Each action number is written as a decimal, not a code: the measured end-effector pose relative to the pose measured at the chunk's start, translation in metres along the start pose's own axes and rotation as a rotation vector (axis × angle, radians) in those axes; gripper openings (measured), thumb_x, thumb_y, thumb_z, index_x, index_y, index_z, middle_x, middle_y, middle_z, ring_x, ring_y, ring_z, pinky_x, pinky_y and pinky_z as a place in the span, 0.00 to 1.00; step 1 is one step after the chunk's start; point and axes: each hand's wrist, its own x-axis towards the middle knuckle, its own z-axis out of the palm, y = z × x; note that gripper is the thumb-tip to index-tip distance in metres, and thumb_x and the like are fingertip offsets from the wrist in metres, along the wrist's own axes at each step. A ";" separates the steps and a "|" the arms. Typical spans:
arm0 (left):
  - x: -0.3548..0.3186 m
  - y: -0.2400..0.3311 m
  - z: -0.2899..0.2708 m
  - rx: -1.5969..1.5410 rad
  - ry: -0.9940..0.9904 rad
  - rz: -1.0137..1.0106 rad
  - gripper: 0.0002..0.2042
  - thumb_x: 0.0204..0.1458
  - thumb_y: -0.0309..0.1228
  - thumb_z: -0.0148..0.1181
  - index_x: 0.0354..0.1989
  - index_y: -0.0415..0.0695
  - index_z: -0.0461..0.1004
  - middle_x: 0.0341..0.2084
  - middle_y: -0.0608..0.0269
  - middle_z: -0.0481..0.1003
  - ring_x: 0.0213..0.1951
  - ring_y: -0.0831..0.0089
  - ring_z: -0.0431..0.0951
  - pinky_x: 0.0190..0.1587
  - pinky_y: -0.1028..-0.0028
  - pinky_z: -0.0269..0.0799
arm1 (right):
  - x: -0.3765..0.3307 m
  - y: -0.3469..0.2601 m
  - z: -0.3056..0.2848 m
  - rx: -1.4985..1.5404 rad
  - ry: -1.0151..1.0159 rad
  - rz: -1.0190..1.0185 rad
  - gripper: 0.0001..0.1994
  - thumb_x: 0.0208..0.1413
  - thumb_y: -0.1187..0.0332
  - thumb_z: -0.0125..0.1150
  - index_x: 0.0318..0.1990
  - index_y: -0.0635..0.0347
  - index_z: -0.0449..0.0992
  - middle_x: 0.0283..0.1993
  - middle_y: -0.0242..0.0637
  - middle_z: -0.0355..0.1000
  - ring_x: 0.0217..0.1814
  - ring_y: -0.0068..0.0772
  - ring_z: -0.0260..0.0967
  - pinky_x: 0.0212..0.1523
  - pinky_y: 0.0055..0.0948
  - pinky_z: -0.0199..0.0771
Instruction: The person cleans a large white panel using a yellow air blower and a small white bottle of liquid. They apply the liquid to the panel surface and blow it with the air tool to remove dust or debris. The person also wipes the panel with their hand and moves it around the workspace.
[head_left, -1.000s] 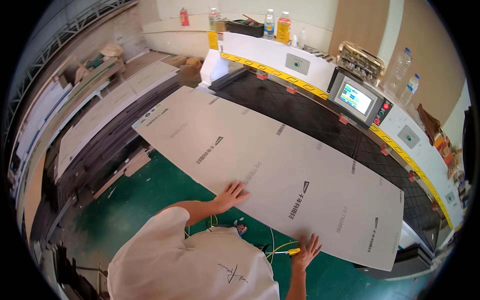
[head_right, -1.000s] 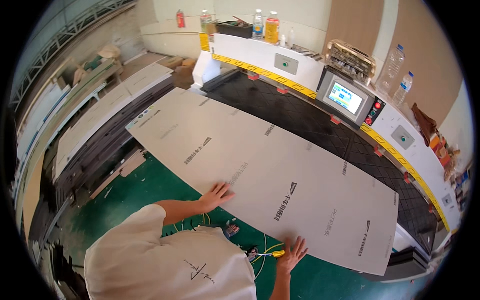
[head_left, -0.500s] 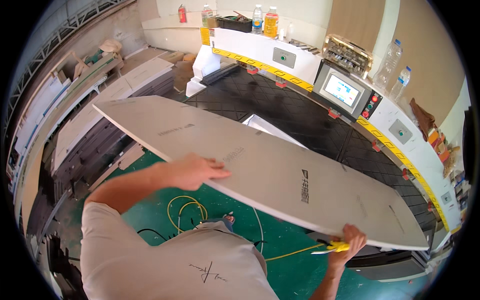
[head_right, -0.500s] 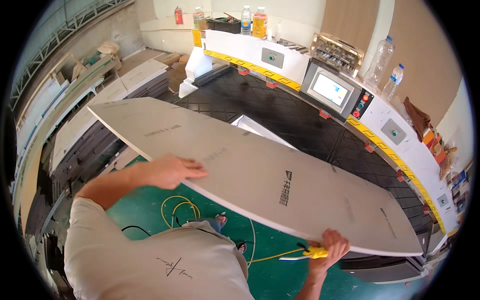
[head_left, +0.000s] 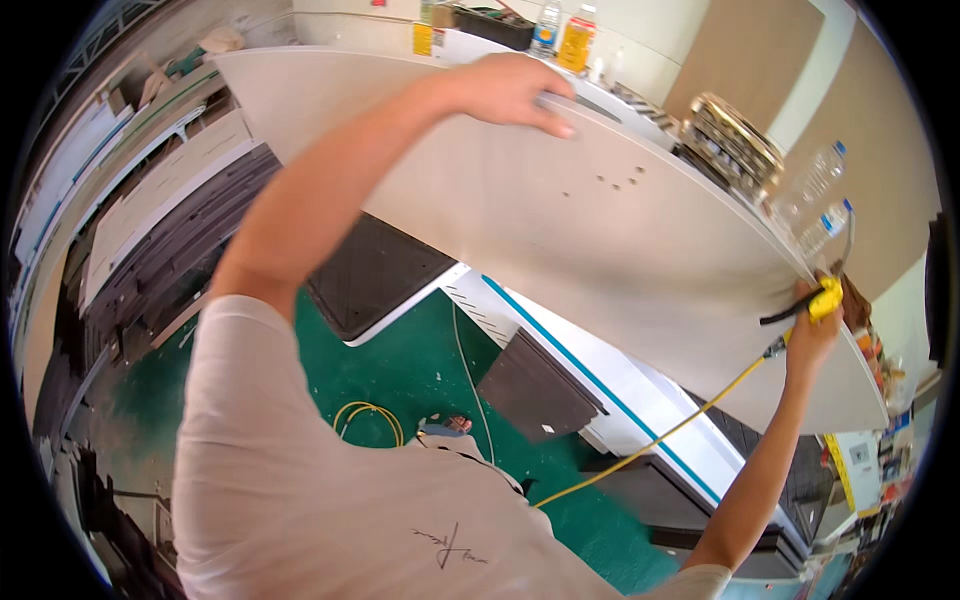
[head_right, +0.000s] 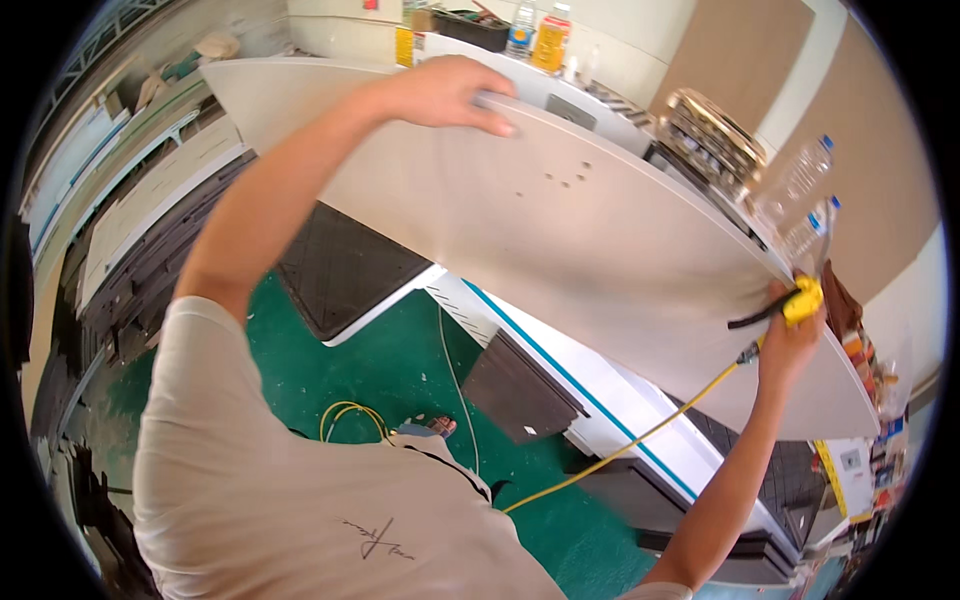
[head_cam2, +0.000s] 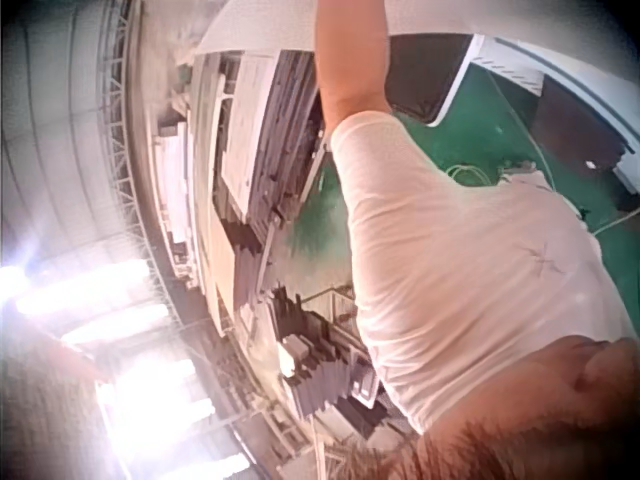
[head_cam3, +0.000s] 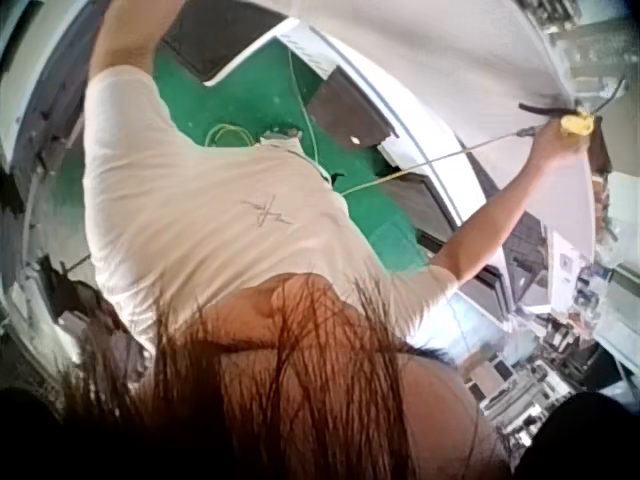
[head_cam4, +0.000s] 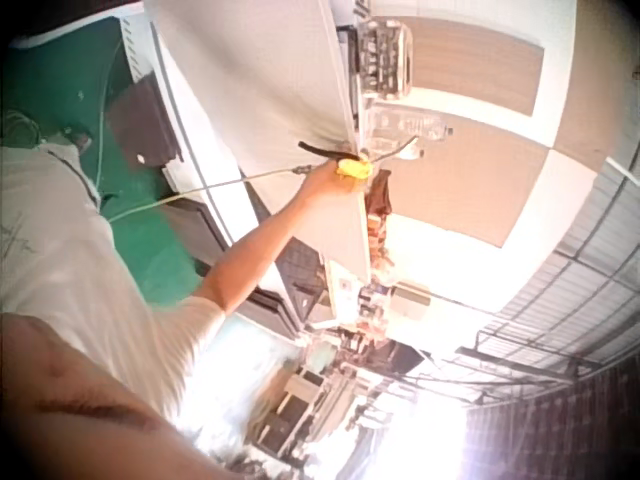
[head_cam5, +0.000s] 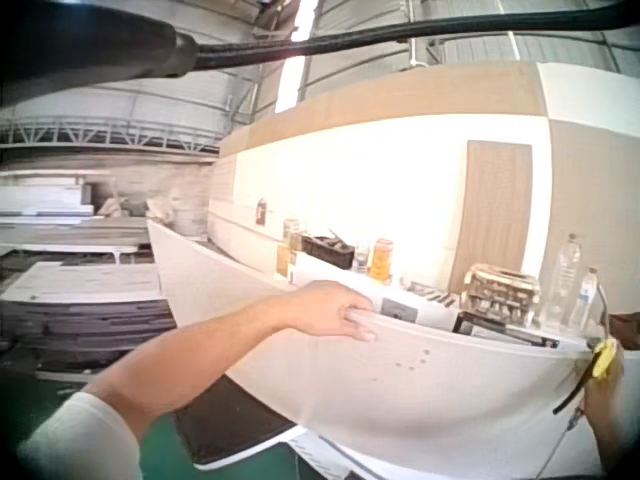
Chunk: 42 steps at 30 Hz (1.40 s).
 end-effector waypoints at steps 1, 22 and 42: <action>0.007 0.000 0.009 0.045 0.018 -0.056 0.30 0.51 0.60 0.63 0.50 0.47 0.80 0.39 0.54 0.82 0.42 0.57 0.81 0.46 0.62 0.74 | -0.008 -0.007 0.010 -0.050 0.030 -0.053 0.17 0.63 0.68 0.63 0.58 0.61 0.76 0.59 0.42 0.74 0.59 0.39 0.71 0.60 0.35 0.68; 0.057 -0.018 0.087 0.167 0.696 -0.067 0.20 0.54 0.45 0.65 0.45 0.41 0.81 0.41 0.52 0.80 0.49 0.54 0.76 0.55 0.56 0.68 | -0.065 0.015 -0.009 0.174 -0.029 0.251 0.17 0.66 0.71 0.54 0.61 0.63 0.74 0.52 0.40 0.79 0.53 0.31 0.77 0.49 0.26 0.74; -0.198 -0.138 0.597 -2.092 1.200 -1.495 0.35 0.56 0.55 0.49 0.61 0.36 0.71 0.58 0.52 0.74 0.58 0.55 0.74 0.59 0.50 0.73 | 0.068 -0.035 0.085 0.008 -0.160 -0.135 0.15 0.42 0.63 0.71 0.36 0.62 0.77 0.37 0.47 0.75 0.44 0.54 0.72 0.50 0.47 0.69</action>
